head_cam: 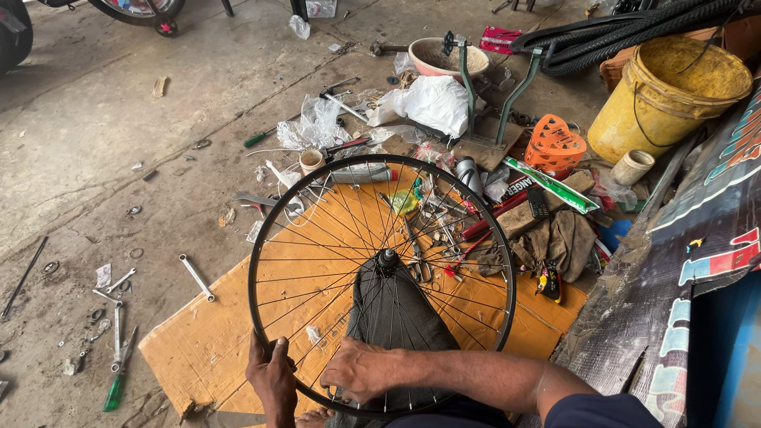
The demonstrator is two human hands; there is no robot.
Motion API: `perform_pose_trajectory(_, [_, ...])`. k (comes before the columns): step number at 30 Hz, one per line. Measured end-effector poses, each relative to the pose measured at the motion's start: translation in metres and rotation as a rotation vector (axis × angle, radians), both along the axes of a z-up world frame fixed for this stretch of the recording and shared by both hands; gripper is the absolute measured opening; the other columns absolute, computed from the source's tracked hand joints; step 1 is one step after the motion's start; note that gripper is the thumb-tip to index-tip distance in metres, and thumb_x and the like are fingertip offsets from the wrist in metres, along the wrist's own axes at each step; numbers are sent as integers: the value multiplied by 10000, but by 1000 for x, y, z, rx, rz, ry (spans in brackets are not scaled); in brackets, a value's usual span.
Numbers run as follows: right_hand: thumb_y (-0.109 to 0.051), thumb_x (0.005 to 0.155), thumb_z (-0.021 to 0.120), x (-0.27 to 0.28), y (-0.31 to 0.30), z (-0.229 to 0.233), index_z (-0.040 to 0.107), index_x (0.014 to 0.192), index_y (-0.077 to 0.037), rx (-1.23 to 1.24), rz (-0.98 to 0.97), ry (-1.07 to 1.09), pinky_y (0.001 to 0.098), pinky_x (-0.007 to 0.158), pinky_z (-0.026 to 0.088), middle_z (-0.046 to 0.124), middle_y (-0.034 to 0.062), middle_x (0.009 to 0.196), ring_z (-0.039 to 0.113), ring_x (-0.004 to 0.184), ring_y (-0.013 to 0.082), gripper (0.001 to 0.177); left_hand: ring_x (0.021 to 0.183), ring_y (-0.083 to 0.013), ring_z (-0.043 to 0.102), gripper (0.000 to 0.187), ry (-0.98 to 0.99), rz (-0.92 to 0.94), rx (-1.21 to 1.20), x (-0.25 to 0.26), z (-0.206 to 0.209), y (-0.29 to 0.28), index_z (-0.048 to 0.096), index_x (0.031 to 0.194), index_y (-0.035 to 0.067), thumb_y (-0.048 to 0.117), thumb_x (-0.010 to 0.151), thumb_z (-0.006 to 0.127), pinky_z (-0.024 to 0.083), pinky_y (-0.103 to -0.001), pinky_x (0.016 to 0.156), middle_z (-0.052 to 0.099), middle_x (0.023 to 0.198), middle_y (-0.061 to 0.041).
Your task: The person sits on the floor and uses a spoke wrench to tighten the nipples on a bicycle wheel rim. The person rotates the wheel to access different spokes and continues tightening them throughout the clip.
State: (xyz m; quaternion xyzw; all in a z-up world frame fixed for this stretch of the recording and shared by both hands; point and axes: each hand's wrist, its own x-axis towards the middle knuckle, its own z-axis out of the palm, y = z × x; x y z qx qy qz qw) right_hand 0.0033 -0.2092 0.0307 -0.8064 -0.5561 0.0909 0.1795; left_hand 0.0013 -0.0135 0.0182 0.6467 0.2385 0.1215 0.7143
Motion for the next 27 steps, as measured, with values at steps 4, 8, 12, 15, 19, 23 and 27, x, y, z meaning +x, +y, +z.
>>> perform_pose_trajectory(4, [-87, 804, 760, -2, 0, 1, 711, 1153, 9, 42, -23, 29, 469, 847, 468, 657, 45, 710, 633, 665, 165, 365, 541, -120, 502, 633, 57, -2, 40, 0, 2, 0, 460, 1552, 102, 22, 945, 620, 430, -314, 474, 570, 719, -41])
perform_pose_trajectory(8, [-117, 807, 791, -2, 1, -3, 711, 1173, 5, 61, -30, 50, 469, 885, 467, 669, 47, 724, 649, 683, 161, 395, 549, -126, 504, 641, 51, -4, 52, -1, 2, 1, 466, 1556, 108, 23, 941, 626, 434, -319, 481, 566, 725, -47])
perform_pose_trajectory(12, [-116, 858, 785, -1, 2, -5, 721, 1188, -13, 16, -46, 70, 462, 888, 472, 677, 41, 741, 659, 682, 154, 351, 546, -122, 497, 639, 33, -4, 42, -1, 2, 1, 473, 1557, 111, 20, 944, 627, 427, -318, 478, 564, 718, -47])
perform_pose_trajectory(15, [-156, 819, 823, -2, 2, -2, 715, 1183, 3, 12, -44, 82, 477, 897, 463, 685, 47, 747, 664, 690, 159, 413, 543, -122, 500, 636, 38, -5, 57, -1, 2, 1, 478, 1553, 113, 18, 943, 629, 426, -319, 475, 573, 711, -49])
perform_pose_trajectory(19, [-216, 796, 853, -2, 3, 4, 713, 1174, 3, 32, -49, 83, 470, 898, 463, 702, 44, 772, 681, 727, 166, 458, 542, -123, 512, 633, 32, -8, 85, -1, 3, 2, 481, 1552, 111, 17, 943, 628, 434, -319, 472, 577, 717, -53])
perform_pose_trajectory(23, [-226, 781, 864, -2, 3, 9, 716, 1156, -8, 47, -50, 80, 469, 889, 467, 716, 42, 787, 701, 759, 178, 459, 545, -130, 515, 643, 28, -6, 80, -1, 4, 2, 480, 1558, 110, 28, 939, 637, 434, -326, 476, 576, 725, -64])
perform_pose_trajectory(27, [-168, 748, 827, -3, 1, 12, 713, 1141, -22, 60, -60, 64, 455, 825, 495, 732, 29, 834, 716, 775, 192, 435, 552, -133, 536, 622, 6, -2, 108, 0, 8, 1, 495, 1525, 78, 37, 923, 647, 456, -321, 488, 621, 764, -62])
